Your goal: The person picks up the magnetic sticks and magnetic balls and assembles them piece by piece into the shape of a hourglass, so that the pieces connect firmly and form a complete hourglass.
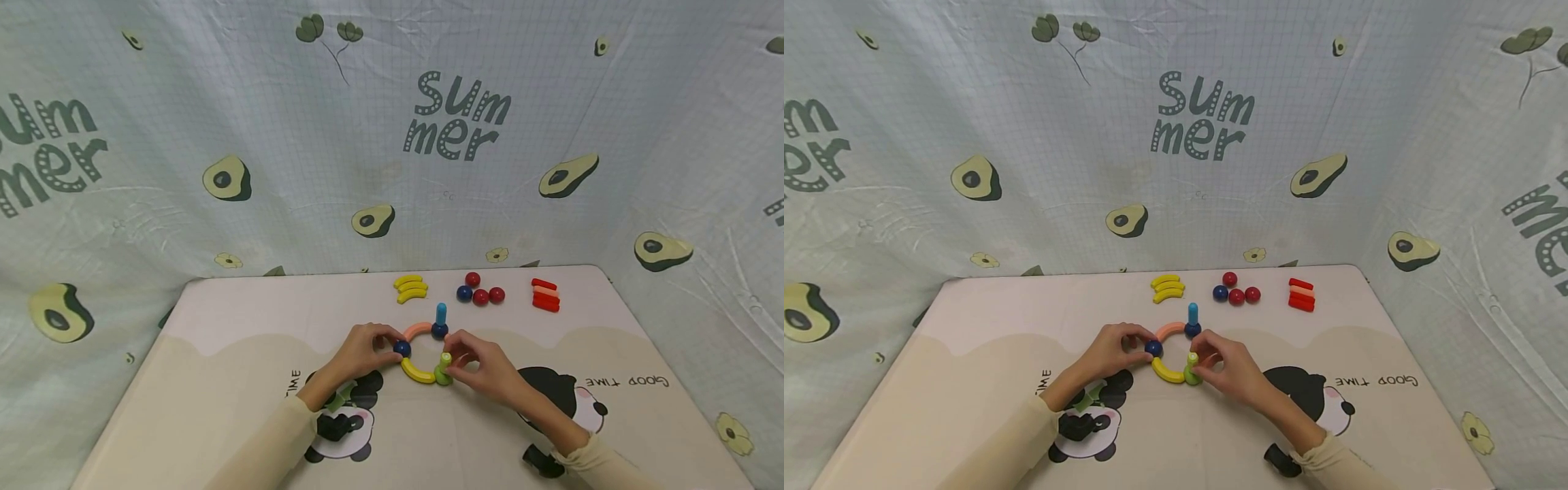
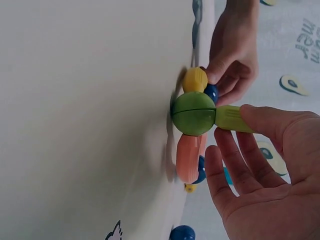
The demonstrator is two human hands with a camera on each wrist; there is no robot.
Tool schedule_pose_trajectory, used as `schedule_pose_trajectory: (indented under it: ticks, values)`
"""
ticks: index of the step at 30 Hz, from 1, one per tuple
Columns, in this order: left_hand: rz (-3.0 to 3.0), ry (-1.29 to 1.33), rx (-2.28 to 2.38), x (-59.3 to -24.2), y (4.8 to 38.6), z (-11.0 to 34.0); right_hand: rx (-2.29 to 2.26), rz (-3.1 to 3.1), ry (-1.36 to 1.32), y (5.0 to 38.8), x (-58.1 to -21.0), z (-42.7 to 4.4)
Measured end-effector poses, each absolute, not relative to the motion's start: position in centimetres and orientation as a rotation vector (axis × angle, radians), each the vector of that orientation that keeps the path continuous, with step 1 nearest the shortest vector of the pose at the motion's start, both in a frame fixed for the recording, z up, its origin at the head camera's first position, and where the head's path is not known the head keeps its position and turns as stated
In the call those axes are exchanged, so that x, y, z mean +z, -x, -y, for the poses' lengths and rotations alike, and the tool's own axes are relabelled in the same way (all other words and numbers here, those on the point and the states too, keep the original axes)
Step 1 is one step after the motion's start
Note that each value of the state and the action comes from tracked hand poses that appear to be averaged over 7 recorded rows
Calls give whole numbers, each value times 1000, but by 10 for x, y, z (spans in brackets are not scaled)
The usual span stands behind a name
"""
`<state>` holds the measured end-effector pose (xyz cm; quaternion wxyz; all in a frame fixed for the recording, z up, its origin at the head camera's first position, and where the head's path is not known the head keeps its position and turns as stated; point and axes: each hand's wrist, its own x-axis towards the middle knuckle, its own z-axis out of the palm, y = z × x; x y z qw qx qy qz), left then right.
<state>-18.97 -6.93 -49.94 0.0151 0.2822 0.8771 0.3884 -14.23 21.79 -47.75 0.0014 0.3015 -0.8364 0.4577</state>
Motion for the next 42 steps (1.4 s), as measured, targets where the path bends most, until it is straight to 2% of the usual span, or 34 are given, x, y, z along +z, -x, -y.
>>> schedule_pose_trajectory:
  ticks: [23,33,42]
  values:
    - [-2723,-859,1194,-493,187,68,1462,2647,-887,139,-479,-217]
    - [-2714,-861,1184,-492,188,70,1244,2695,-876,136,-491,-215]
    - [-2677,-866,1199,-489,183,75,1138,2736,-909,145,-486,-222]
